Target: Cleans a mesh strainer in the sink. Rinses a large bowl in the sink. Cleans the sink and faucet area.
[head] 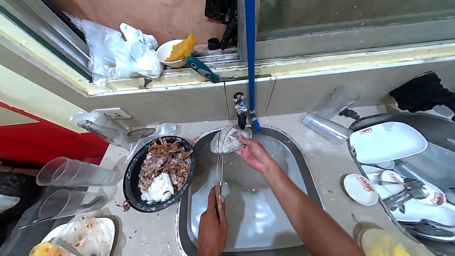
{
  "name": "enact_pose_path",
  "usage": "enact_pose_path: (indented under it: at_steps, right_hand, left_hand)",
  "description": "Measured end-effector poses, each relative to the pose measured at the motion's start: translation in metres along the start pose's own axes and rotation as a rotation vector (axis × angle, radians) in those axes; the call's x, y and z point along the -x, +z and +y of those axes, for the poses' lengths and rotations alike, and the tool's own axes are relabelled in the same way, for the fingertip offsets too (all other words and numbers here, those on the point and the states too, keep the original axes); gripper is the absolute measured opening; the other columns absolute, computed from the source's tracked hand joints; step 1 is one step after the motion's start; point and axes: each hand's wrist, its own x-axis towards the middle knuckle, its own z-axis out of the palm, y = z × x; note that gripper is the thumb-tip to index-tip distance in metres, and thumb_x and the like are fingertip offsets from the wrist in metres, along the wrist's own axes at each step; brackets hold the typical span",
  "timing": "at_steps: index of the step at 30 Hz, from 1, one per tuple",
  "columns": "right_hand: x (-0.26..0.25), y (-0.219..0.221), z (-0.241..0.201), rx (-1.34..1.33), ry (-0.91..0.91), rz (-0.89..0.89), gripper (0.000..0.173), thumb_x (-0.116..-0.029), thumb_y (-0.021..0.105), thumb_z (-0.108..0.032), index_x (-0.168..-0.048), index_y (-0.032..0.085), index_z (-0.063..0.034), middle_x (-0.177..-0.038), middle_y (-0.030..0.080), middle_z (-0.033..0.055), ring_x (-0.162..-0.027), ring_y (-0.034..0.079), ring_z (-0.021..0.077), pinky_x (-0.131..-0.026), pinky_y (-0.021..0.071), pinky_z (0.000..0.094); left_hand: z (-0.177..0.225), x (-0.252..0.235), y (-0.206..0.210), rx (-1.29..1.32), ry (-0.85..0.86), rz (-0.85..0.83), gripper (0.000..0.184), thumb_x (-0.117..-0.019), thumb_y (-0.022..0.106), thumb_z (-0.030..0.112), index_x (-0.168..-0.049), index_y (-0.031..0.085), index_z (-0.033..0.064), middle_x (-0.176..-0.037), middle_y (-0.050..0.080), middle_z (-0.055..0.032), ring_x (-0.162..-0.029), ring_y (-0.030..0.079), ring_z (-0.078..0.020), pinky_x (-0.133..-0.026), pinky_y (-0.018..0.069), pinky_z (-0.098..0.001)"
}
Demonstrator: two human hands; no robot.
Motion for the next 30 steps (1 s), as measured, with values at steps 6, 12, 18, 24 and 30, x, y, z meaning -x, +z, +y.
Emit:
enact_pose_path:
  at_steps: [6,12,18,24,30]
  right_hand:
    - [-0.01,-0.015,0.006,-0.252,-0.114,0.164,0.036,-0.1083,0.051,-0.026,-0.14,0.05,-0.0097,-0.128,0.064,0.0104,-0.114,0.065,0.02,-0.097,0.0556,0.0378]
    - [0.013,-0.021,-0.002,0.161,0.05,-0.107,0.038,-0.0936,0.069,0.001,-0.128,0.054,-0.0076,-0.115,0.069,0.0068,-0.096,0.068,0.0122,-0.086,0.0577,0.0272]
    - [0.02,-0.028,-0.015,0.522,-0.056,0.033,0.079,-0.0815,0.086,-0.008,-0.147,0.042,-0.0087,-0.131,0.065,0.014,-0.112,0.069,0.0249,-0.096,0.0591,0.042]
    - [0.003,-0.029,-0.001,1.382,-0.454,-0.116,0.081,-0.1058,0.055,-0.043,-0.166,0.013,-0.0073,-0.172,0.015,0.0181,-0.157,0.021,0.0366,-0.125,0.0259,0.0575]
    - [0.002,-0.028,0.055,1.306,-0.769,-0.193,0.053,-0.1128,0.03,-0.03,-0.161,0.033,-0.0095,-0.168,0.032,0.0067,-0.155,0.03,0.0177,-0.126,0.0322,0.0435]
  left_hand:
    - [-0.009,0.002,0.018,0.021,0.068,0.037,0.06,-0.1057,0.046,0.038,-0.153,0.044,0.001,-0.065,0.064,-0.0051,-0.049,0.059,-0.0184,-0.05,0.0546,-0.0422]
    - [-0.029,0.003,0.021,0.453,0.033,0.0,0.063,-0.099,0.067,0.026,-0.151,0.046,-0.0031,-0.093,0.074,-0.0073,-0.058,0.062,-0.0086,-0.054,0.0569,-0.0274]
    - [-0.012,0.001,0.0,0.765,-0.193,-0.193,0.054,-0.1068,0.054,0.021,-0.156,0.04,0.0034,-0.054,0.053,-0.0052,-0.036,0.048,-0.015,-0.033,0.0446,-0.0315]
    - [-0.024,-0.002,-0.005,0.525,-0.02,-0.08,0.053,-0.1057,0.056,0.028,-0.152,0.048,0.0024,-0.064,0.061,-0.002,-0.041,0.05,-0.0119,-0.039,0.0478,-0.03]
    - [-0.027,-0.004,-0.004,0.351,0.108,0.015,0.053,-0.1052,0.056,0.031,-0.147,0.053,-0.0006,-0.069,0.065,0.0004,-0.046,0.052,-0.0063,-0.045,0.0497,-0.0262]
